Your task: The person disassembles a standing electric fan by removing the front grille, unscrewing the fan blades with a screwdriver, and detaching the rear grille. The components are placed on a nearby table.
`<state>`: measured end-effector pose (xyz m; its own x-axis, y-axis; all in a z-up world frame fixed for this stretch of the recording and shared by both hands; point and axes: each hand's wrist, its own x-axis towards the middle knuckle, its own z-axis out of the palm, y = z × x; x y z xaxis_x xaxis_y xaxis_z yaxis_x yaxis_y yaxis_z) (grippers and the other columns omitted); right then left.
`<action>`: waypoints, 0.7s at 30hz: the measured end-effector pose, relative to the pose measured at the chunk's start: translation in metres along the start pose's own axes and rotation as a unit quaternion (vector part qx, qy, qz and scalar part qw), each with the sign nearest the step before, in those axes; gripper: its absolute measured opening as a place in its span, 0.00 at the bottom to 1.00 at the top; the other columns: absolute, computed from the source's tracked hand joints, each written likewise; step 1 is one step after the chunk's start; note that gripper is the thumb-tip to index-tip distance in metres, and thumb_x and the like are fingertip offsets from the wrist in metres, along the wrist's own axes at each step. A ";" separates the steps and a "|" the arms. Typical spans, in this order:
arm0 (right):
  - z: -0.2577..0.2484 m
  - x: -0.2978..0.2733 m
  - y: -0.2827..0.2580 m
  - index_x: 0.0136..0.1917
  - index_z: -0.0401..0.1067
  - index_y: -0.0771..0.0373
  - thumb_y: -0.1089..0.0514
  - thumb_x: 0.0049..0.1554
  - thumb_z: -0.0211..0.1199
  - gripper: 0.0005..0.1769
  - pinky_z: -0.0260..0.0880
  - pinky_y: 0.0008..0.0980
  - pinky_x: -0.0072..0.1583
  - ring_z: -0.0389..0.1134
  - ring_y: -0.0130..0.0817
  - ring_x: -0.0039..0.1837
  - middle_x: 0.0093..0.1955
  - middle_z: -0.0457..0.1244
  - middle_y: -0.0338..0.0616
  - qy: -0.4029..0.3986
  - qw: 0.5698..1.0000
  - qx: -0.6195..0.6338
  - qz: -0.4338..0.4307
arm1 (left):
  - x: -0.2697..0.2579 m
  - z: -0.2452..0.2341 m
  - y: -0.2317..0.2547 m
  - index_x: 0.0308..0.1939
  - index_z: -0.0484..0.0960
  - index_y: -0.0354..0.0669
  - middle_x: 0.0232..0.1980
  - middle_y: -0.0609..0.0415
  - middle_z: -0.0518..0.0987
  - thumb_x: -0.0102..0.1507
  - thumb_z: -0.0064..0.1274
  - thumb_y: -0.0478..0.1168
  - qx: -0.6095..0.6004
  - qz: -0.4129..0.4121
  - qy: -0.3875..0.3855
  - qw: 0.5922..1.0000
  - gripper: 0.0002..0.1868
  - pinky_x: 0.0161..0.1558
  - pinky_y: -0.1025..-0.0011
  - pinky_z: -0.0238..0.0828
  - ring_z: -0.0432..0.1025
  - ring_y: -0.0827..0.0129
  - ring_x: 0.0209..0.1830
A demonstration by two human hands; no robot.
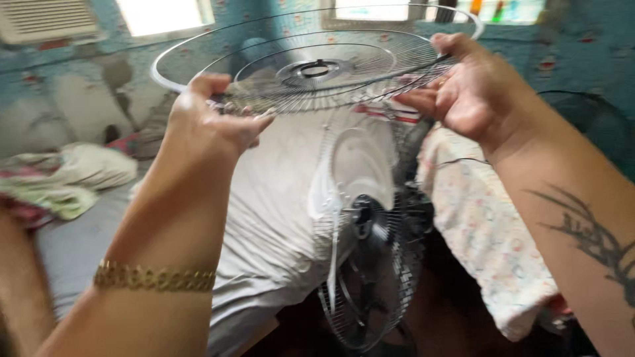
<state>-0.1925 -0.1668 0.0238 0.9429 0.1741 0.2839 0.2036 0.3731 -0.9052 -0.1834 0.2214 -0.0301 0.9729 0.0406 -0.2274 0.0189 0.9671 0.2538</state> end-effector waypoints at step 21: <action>-0.293 -0.030 -0.106 0.81 0.31 0.74 0.37 0.53 0.66 0.65 0.67 0.49 0.68 0.63 0.56 0.73 0.79 0.47 0.75 0.010 0.997 -0.060 -0.047 | 0.059 0.104 -0.232 0.58 0.60 0.28 0.62 0.32 0.62 0.53 0.43 0.30 -0.051 0.047 -0.132 0.989 0.28 0.67 0.31 0.52 0.56 0.40 0.66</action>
<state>-0.1653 -0.4784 0.0182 0.9227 0.1254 0.3646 0.3207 0.2752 -0.9063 -0.1061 -0.0265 -0.0047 0.9958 0.0776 0.0492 -0.0846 0.9828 0.1639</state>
